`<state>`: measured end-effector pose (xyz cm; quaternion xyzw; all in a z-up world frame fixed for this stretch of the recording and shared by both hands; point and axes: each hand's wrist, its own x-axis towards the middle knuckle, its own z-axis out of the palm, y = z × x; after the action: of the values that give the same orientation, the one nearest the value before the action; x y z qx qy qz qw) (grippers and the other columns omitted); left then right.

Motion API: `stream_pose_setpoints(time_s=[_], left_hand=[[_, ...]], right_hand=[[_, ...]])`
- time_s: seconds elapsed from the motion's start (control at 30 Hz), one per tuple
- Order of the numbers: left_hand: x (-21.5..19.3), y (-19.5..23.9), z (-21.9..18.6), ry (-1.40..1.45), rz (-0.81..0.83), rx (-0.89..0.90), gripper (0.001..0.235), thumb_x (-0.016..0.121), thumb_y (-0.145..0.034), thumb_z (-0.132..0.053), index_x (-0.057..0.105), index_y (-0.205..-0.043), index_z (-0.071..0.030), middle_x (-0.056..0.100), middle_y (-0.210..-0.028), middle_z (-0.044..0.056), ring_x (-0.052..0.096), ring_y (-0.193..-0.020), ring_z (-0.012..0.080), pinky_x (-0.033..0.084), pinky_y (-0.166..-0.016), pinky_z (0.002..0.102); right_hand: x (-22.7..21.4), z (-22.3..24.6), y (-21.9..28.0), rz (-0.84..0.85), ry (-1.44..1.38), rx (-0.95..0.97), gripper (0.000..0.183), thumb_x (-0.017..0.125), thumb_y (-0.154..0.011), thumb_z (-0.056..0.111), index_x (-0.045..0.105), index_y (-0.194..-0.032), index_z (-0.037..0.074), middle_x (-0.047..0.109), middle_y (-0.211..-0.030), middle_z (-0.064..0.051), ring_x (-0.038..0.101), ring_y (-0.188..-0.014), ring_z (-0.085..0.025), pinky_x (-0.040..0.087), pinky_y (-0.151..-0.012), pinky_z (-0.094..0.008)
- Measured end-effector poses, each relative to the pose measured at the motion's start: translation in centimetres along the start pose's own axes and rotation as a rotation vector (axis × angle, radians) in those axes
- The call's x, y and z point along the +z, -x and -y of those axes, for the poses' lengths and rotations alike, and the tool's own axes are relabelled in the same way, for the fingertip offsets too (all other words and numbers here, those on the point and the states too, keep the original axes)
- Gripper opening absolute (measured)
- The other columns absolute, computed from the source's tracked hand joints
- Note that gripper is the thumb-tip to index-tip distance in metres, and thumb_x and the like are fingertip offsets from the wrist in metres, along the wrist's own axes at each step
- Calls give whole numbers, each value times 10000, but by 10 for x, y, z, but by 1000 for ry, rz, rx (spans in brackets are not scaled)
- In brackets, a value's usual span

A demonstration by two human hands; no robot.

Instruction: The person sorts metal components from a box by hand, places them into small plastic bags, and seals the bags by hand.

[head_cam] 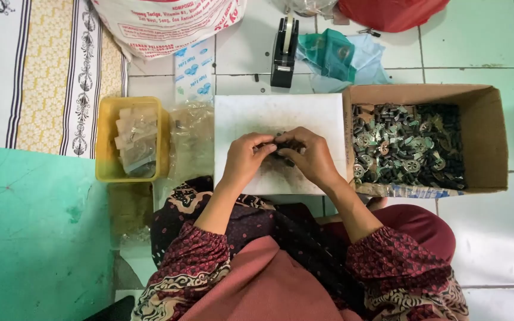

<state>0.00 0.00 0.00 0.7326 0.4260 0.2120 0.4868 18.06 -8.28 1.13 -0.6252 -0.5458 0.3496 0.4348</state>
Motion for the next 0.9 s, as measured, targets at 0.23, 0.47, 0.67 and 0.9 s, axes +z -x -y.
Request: stream_pose_setpoints(time_s=[0.23,0.47,0.67,0.9], left_hand=[[4,-8,1,144,40,-103,195,739,-977,-224,788,-1125,-106,774,-1003,131,728,-926,259,592,-775,374],[-1,-15,-11,83,91,-143,214,706,-981,-172,771,-1150,-58,765,-1046,195,741,-992,356,628,-777,419],[-2,-17,-13,112,82,-140,284,707,-993,-228,748,-1156,1,748,-1062,248,732,-1007,398,630,-783,458],[0,-19,-2,136,88,-109,270,725,-989,-210,741,-1159,0,748,-1028,222,738,-933,316,629,-714,419]], right_hand=[[3,-9,1,-57,38,108,309,824,-876,36,716,-1165,31,737,-947,-120,725,-856,-235,611,-800,-374],[-3,6,-8,-48,142,49,227,810,-861,-29,738,-1076,-19,718,-908,-168,728,-817,-298,613,-746,-394],[-7,6,-10,-56,107,54,223,820,-858,-18,748,-1069,-3,708,-905,-146,734,-824,-284,615,-751,-386],[-9,12,-12,-46,74,50,221,797,-850,-61,762,-1061,-5,716,-928,-167,750,-867,-332,619,-781,-412]])
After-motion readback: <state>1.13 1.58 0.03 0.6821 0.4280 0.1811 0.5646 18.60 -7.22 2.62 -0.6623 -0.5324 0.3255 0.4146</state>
